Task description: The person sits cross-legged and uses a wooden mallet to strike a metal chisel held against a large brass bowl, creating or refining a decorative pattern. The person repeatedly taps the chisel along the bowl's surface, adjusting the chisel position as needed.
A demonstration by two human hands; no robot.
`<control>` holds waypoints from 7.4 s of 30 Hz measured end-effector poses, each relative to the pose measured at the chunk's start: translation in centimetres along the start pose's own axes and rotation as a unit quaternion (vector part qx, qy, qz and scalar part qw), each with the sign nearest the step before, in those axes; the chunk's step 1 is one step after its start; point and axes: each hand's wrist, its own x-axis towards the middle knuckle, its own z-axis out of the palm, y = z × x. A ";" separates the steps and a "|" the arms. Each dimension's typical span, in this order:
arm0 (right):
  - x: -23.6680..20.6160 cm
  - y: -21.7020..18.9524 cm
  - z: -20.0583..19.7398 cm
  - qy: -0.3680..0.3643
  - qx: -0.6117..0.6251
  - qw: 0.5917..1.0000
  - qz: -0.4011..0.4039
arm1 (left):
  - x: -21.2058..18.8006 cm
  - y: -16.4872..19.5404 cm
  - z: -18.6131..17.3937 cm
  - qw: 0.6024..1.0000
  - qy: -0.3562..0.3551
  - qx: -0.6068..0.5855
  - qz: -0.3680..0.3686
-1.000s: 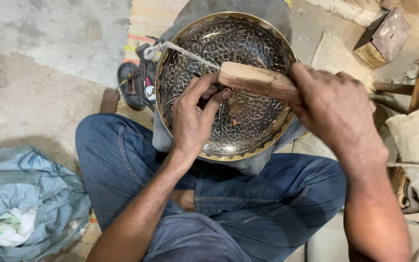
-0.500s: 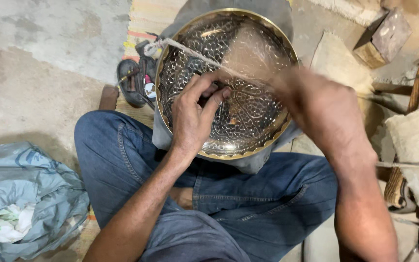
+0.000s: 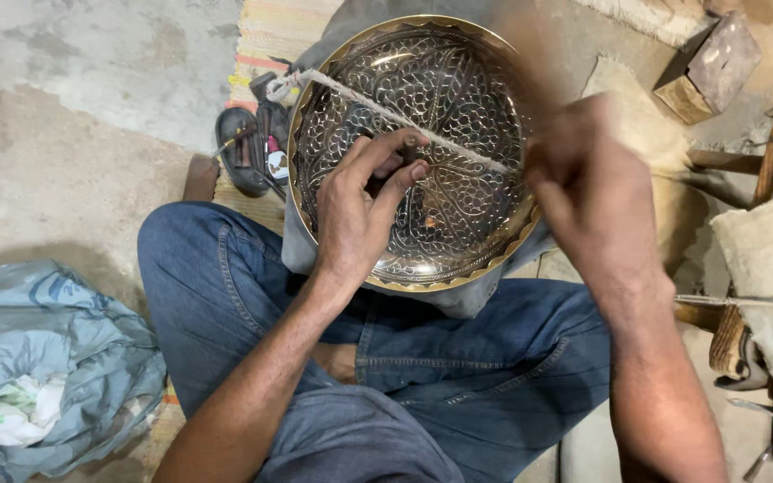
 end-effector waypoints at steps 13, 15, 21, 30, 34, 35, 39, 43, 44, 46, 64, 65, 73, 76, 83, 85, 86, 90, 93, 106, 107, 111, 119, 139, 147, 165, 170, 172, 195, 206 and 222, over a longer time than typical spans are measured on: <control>-1.0 -0.3 -0.1 0.071 0.014 0.997 -0.008 | 0.1 0.4 -0.4 1.000 -0.003 0.002 -0.014; -0.9 -0.5 -0.2 0.038 0.096 0.995 -0.014 | 0.0 0.6 -0.6 1.000 -0.002 0.011 -0.008; -0.1 -1.2 -0.2 -0.031 0.117 0.984 0.132 | -0.1 0.6 -0.6 1.000 -0.003 0.000 0.004; -0.7 -0.7 -0.1 0.020 0.116 0.993 -0.006 | -0.2 0.3 -0.7 1.000 -0.007 0.002 0.003; -0.7 -1.0 -0.4 -0.044 0.001 0.999 -0.013 | 0.0 0.5 -0.9 1.000 -0.010 -0.003 0.006; -0.7 -1.2 -0.5 -0.024 0.066 0.996 0.046 | -0.1 0.6 -0.8 1.000 -0.015 -0.011 -0.013; -0.3 -2.1 -0.9 -0.039 -0.004 0.999 0.037 | 0.0 0.5 -0.7 1.000 -0.008 0.015 0.023; -0.6 -2.7 -0.9 0.068 0.233 0.968 0.070 | 0.0 0.4 -0.6 1.000 -0.007 0.019 0.018; -0.7 -2.7 -0.8 0.054 0.198 0.977 0.053 | -0.1 0.4 -0.7 1.000 -0.004 0.011 0.014; -0.9 -2.7 -0.7 0.031 0.125 0.991 0.029 | -0.1 0.5 -0.9 0.999 -0.004 0.030 0.012; -1.7 -2.0 -0.5 -0.132 -0.045 0.990 0.032 | -0.1 1.0 -1.0 1.000 -0.008 0.015 0.022; -1.8 -2.1 -0.5 -0.074 0.034 0.994 0.066 | -0.2 1.0 -1.0 1.000 -0.013 0.013 -0.002; -1.1 -3.2 -1.8 0.049 0.102 0.994 0.007 | -0.3 1.2 -1.3 0.999 -0.024 0.024 0.007; -1.1 -3.0 -1.6 0.008 0.201 0.972 0.122 | -0.4 1.3 -1.4 1.000 -0.018 0.014 0.017; -1.5 -2.5 -0.7 -0.034 0.140 0.983 0.111 | -0.6 0.5 -1.0 0.999 -0.029 -0.022 0.015; -1.6 -2.7 -0.8 -0.106 -0.087 0.990 0.021 | -0.6 0.2 -1.0 0.999 -0.030 0.025 0.031; -1.7 -2.7 -1.0 -0.059 -0.026 0.998 0.021 | -0.6 0.2 -1.1 0.998 -0.029 0.050 0.039; -1.8 -2.8 -1.8 -0.014 0.085 0.995 0.041 | -0.7 0.4 -1.2 0.999 -0.034 0.032 -0.011; -1.8 -2.9 -2.4 -0.089 0.038 0.994 0.053 | -0.5 0.7 -1.3 0.998 -0.035 0.060 -0.005; -1.4 -2.8 -2.3 -0.271 -0.091 0.947 0.145 | -0.7 0.6 -1.2 0.999 -0.029 0.023 0.014; -1.4 -2.6 -2.4 -0.185 -0.022 0.978 0.099 | -0.7 0.6 -1.2 0.999 -0.026 0.023 0.028; -1.6 -2.1 -1.9 -0.072 0.090 0.990 0.083 | -0.5 0.7 -1.2 0.999 -0.026 0.019 0.025; -2.1 -3.0 -1.8 -0.074 0.124 0.971 0.190 | -0.5 1.0 -1.4 0.999 -0.040 0.016 0.026; -3.8 -2.1 -0.5 -0.050 0.045 0.992 0.106 | -0.7 1.9 -1.5 0.998 -0.042 0.035 0.018; -5.7 1.9 4.7 0.185 0.441 0.830 0.285 | 0.2 1.7 -7.6 0.960 0.215 -0.139 0.116; -9.2 1.2 17.0 0.052 0.768 0.511 0.382 | 0.3 -11.4 -5.2 0.824 -0.128 -0.468 -0.292; -15.0 0.1 19.0 0.051 0.758 0.503 0.411 | -4.2 -11.7 -6.5 0.831 -0.147 -0.406 -0.351; -16.3 0.0 19.9 0.026 0.664 0.636 0.393 | -5.3 -12.6 -6.8 0.835 -0.151 -0.385 -0.363; -9.0 -3.7 1.1 0.095 0.217 0.951 0.197 | -7.4 5.0 -6.6 0.999 0.007 0.016 -0.041; -9.9 -4.9 3.7 0.076 0.402 0.773 0.485 | -4.6 -0.7 -5.0 0.966 0.034 0.088 0.243; -7.8 -2.5 -2.9 0.082 0.366 0.901 0.217 | -4.4 3.0 -4.4 0.991 -0.034 0.097 0.081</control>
